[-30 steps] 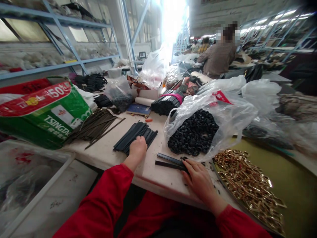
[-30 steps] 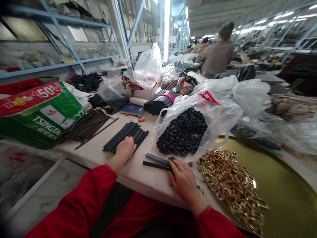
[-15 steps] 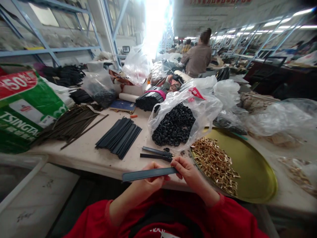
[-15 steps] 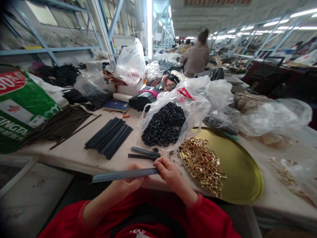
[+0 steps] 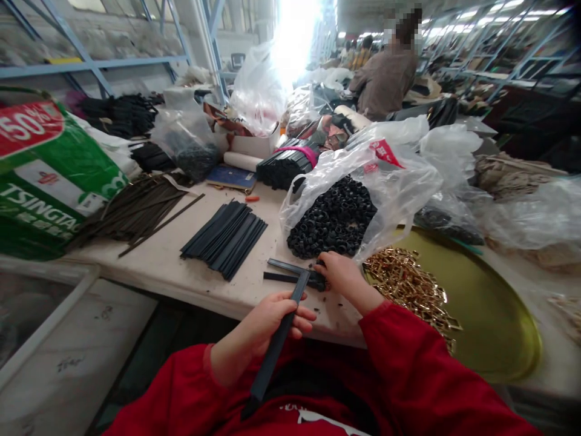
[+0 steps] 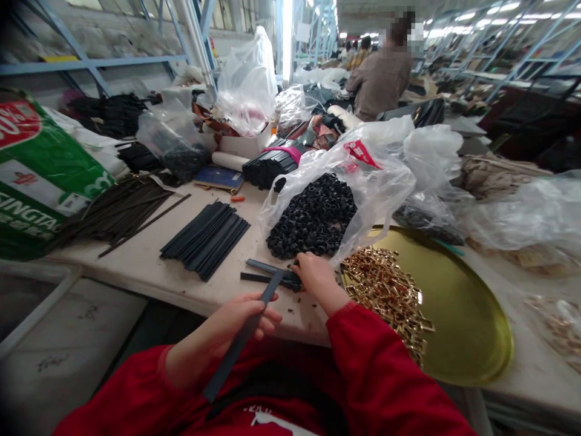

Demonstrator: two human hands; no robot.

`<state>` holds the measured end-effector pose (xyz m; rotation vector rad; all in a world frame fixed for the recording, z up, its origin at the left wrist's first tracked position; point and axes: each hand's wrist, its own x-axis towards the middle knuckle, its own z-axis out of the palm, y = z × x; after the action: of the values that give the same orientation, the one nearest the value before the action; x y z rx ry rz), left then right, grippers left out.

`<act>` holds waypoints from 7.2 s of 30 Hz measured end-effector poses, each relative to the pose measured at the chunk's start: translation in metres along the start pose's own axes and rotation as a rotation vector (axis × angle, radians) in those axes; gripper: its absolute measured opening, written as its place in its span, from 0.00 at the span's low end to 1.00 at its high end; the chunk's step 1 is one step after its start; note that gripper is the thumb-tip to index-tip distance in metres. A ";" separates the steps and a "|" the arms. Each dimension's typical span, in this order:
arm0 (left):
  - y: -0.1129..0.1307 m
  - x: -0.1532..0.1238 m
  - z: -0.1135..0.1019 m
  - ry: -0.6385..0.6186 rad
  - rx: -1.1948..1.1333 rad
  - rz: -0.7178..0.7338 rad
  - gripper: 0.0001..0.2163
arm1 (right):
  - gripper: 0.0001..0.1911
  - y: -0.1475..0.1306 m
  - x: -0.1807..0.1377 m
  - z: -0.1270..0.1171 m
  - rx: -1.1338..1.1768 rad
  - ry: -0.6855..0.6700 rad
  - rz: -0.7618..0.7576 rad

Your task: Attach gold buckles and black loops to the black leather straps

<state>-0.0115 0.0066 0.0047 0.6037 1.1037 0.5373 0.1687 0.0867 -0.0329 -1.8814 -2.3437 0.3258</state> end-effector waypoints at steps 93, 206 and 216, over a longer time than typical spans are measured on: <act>-0.008 0.020 0.044 -0.093 0.102 0.288 0.16 | 0.10 -0.008 -0.095 -0.023 0.291 0.460 -0.212; -0.007 0.003 0.023 0.019 0.881 0.586 0.11 | 0.14 -0.008 -0.096 -0.007 1.629 -0.152 0.295; -0.020 -0.001 0.026 0.053 0.799 0.636 0.08 | 0.15 -0.022 -0.110 0.003 1.638 -0.036 0.286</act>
<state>0.0147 -0.0131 -0.0002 1.6789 1.1565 0.6453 0.1712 -0.0257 -0.0255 -1.1587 -0.8958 1.6039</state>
